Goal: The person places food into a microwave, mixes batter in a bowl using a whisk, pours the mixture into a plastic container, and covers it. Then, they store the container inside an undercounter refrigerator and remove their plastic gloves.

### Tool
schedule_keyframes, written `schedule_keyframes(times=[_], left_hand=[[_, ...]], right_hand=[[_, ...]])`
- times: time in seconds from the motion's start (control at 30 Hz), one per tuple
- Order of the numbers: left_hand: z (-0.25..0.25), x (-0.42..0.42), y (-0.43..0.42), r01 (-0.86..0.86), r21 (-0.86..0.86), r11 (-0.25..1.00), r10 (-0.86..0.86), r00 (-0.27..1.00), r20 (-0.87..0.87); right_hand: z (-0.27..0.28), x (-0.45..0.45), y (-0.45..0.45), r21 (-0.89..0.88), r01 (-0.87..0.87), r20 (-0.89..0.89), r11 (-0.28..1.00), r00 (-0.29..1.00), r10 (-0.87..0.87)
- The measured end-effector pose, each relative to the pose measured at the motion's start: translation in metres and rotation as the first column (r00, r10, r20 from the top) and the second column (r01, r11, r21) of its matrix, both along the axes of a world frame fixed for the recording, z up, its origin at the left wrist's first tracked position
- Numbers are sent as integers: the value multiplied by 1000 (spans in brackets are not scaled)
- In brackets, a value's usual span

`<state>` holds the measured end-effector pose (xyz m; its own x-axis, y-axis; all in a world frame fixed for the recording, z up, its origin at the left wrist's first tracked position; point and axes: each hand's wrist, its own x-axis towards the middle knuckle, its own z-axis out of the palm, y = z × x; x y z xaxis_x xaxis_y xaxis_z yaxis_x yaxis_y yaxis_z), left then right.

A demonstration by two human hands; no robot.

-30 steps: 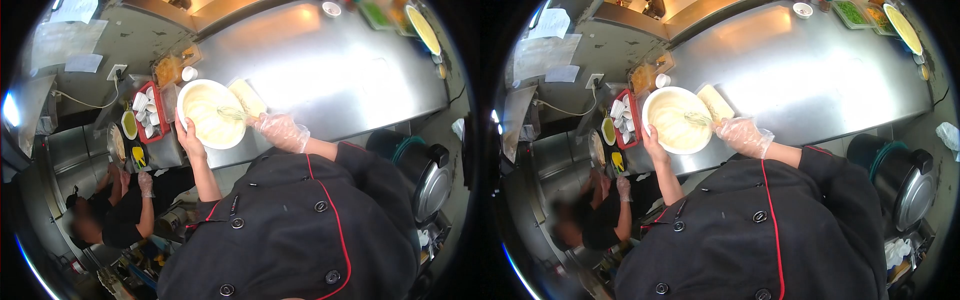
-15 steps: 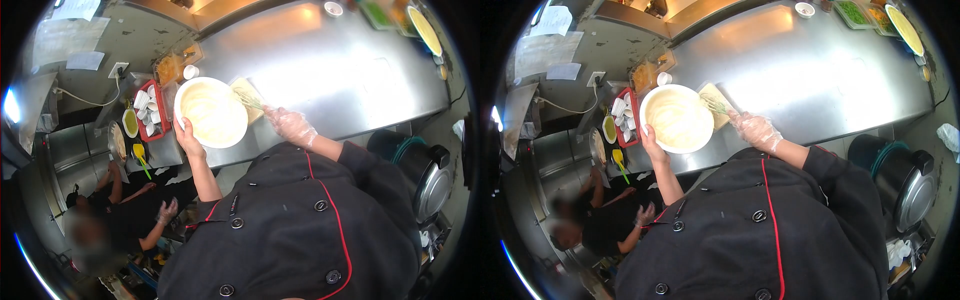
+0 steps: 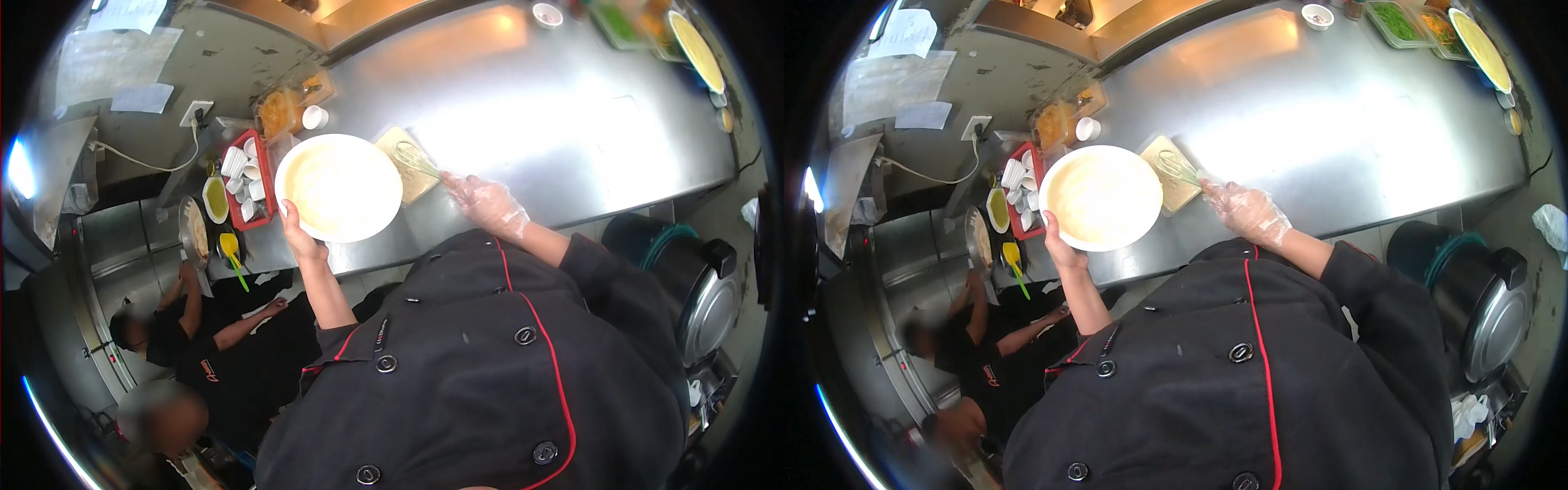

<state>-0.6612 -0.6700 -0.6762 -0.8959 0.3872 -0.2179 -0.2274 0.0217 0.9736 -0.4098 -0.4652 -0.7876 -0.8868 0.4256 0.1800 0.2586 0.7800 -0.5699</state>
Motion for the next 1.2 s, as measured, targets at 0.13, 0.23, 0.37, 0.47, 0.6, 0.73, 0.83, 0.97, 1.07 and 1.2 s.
schedule_keyframes(times=[0.13, 0.23, 0.37, 0.47, 0.6, 0.73, 0.83, 0.97, 1.07, 1.2], left_hand=[[-1, -1, -2, -35, -6, 999, 35, 995, 91], [-2, -3, 1, -47, 0, 999, 46, 987, 155], [-3, -3, -3, -26, 15, 1000, 22, 980, 196], [0, 0, -6, -54, -20, 998, 57, 973, 224], [-2, 2, -12, -47, 12, 999, 42, 961, 274], [-8, -1, -18, -4, 85, 996, -25, 938, 347], [-9, 1, -21, 3, 123, 992, -54, 909, 413], [-6, 5, -21, -6, 125, 992, -47, 906, 420], [-13, 4, -21, 13, 89, 996, -35, 967, 253], [-7, 7, -11, 8, 46, 999, -14, 990, 138]], right_hand=[[19, 13, 0, -21, -102, -89, 995, 991, 100], [7, 14, -3, 11, -153, -113, 988, 982, 154], [-22, 12, 2, 31, -148, -95, 989, 984, 150], [-35, 11, 6, -15, -92, -99, 996, 991, 90], [-30, 14, 3, 37, -103, -153, 994, 982, 107], [-30, 17, -5, 106, -141, -173, 984, 972, 158], [-40, 9, 1, -44, -129, -122, 991, 985, 123], [-42, 5, 8, -12, -52, -96, 999, 994, 50], [-14, 0, 12, 8, -50, -152, 999, 987, 51], [53, -23, 8, -79, -229, -271, 970, 942, 200]])
